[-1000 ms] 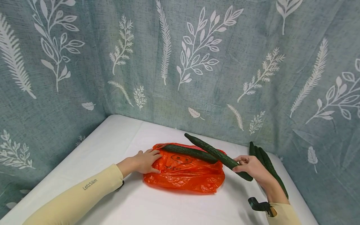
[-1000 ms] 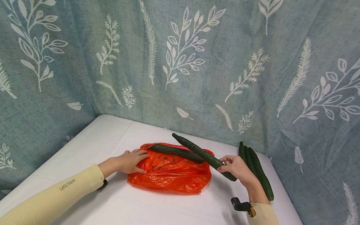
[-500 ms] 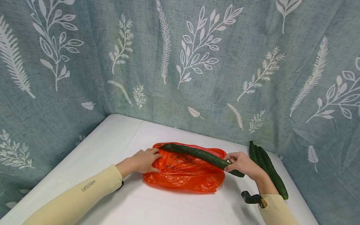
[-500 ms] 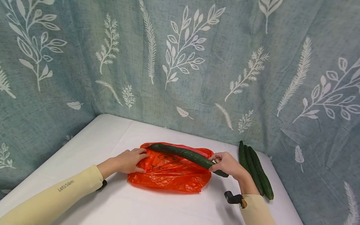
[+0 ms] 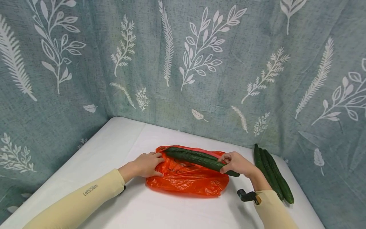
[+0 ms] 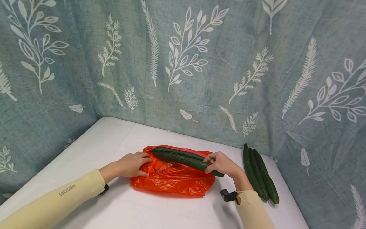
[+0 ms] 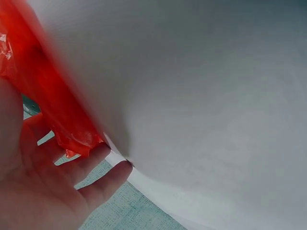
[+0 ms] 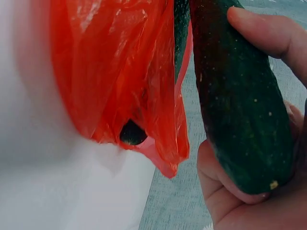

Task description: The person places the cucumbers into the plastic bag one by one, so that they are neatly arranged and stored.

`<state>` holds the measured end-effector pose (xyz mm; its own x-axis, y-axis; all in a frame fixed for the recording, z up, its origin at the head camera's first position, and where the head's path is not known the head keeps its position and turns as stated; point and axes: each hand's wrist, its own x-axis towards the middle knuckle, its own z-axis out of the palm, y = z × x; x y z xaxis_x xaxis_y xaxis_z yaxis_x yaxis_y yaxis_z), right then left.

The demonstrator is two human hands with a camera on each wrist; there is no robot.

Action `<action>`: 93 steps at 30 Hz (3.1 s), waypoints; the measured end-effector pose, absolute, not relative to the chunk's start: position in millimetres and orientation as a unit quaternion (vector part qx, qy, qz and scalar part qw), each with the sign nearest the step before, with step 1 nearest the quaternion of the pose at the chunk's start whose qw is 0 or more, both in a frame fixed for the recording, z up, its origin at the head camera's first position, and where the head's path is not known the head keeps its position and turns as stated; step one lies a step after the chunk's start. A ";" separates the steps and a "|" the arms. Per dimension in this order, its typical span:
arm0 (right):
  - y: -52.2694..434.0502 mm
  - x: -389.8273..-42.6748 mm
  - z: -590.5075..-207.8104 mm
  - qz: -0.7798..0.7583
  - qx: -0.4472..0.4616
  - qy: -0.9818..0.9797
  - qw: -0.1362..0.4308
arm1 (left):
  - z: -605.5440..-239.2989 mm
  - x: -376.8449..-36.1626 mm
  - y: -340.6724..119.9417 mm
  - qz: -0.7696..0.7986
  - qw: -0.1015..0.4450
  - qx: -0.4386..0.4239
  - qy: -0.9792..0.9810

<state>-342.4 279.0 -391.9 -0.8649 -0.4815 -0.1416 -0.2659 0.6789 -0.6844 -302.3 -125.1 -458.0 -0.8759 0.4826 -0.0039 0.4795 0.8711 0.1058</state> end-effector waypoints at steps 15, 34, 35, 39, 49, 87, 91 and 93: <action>248.8 -358.1 -396.2 -0.341 -0.221 0.900 0.154 | -453.2 -299.5 -126.0 0.057 0.017 0.259 0.964; 232.7 -375.6 -406.1 -0.297 -0.243 0.911 0.155 | -454.2 -299.3 -124.5 0.047 0.037 0.256 0.965; 232.3 -375.6 -406.3 -0.290 -0.244 0.913 0.153 | -454.1 -299.1 -124.8 0.048 0.036 0.256 0.965; 230.4 -374.8 -409.1 -0.269 -0.249 0.919 0.144 | -454.1 -298.7 -125.7 0.050 0.033 0.258 0.964; 228.6 -369.3 -424.3 -0.229 -0.208 0.943 0.121 | -454.9 -296.7 -125.7 0.055 0.038 0.259 0.964; 238.1 -345.3 -426.2 -0.064 -0.089 0.994 0.021 | -447.9 -293.6 -125.3 0.040 -0.042 0.226 0.972; 242.0 -343.3 -423.2 -0.069 -0.078 0.994 0.023 | -447.6 -294.9 -126.4 0.030 -0.045 0.209 0.976; 244.1 -342.2 -422.0 -0.073 -0.070 0.994 0.029 | -448.0 -295.5 -126.5 0.025 -0.044 0.208 0.977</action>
